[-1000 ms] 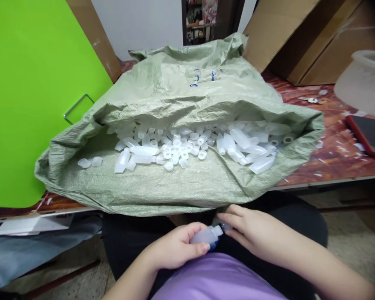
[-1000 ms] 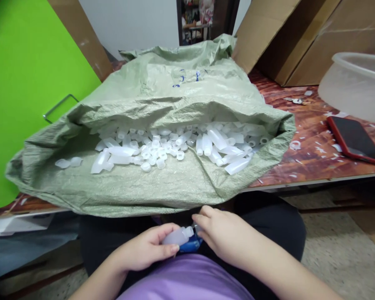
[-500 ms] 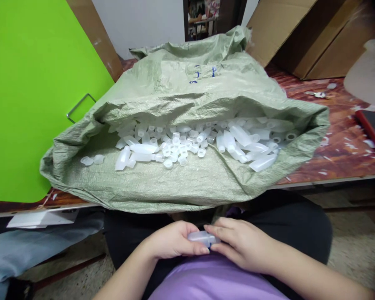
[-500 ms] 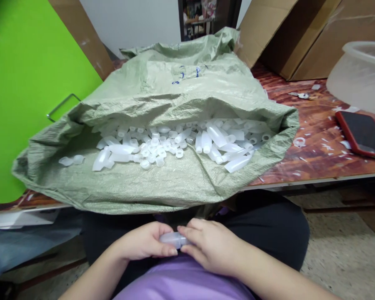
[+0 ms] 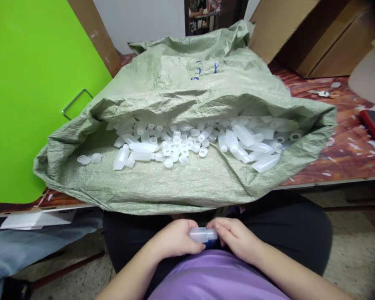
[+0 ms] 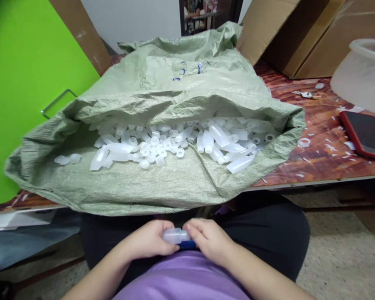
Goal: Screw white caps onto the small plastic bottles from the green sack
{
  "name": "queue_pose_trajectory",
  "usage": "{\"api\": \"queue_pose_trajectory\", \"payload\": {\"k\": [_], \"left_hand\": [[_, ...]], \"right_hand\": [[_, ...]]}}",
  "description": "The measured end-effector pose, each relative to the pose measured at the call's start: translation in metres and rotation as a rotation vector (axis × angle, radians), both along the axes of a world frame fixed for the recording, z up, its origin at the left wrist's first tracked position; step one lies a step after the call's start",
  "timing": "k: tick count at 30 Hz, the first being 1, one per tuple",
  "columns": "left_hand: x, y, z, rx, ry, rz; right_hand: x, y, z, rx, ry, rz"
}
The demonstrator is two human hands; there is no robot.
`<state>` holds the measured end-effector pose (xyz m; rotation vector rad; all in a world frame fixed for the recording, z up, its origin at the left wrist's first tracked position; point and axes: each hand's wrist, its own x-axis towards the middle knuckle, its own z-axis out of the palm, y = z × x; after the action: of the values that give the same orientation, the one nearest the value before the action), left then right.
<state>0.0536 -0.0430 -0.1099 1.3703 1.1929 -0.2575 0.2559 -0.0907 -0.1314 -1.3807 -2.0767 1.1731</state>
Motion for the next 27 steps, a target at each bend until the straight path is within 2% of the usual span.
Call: {"api": "queue_pose_trajectory", "payload": {"k": [2, 4, 7, 11, 14, 16, 19, 22, 25, 27], "left_hand": [[0.000, 0.000, 0.000, 0.002, 0.013, 0.008], [0.000, 0.000, 0.001, 0.003, 0.024, -0.004], [0.000, 0.000, 0.002, -0.014, 0.052, -0.012], [0.000, 0.001, 0.002, -0.022, 0.078, -0.028], [0.001, 0.001, 0.002, -0.027, 0.083, -0.035], [0.001, 0.002, 0.002, -0.031, 0.074, -0.020], [0.001, 0.004, 0.003, -0.043, 0.046, -0.044], [0.002, 0.001, 0.000, -0.040, 0.051, -0.048], [0.005, -0.006, -0.005, 0.031, 0.111, -0.005], [0.007, -0.011, -0.007, 0.173, 0.164, -0.036]], "right_hand": [[-0.002, -0.001, -0.003, 0.205, -0.060, 0.012], [-0.004, -0.002, -0.006, 0.272, -0.070, 0.049], [-0.008, -0.001, -0.010, 0.191, -0.029, 0.013], [-0.017, 0.004, -0.017, 0.251, -0.057, -0.007], [-0.023, 0.007, -0.020, 0.127, -0.039, -0.067], [-0.023, 0.008, -0.018, 0.166, -0.033, -0.096], [-0.024, 0.010, -0.015, 0.205, -0.067, -0.057], [-0.033, 0.013, -0.020, 0.094, -0.131, -0.110], [-0.044, 0.017, -0.032, 0.029, -0.161, -0.204], [-0.049, 0.021, -0.038, 0.026, -0.165, -0.226]]}}
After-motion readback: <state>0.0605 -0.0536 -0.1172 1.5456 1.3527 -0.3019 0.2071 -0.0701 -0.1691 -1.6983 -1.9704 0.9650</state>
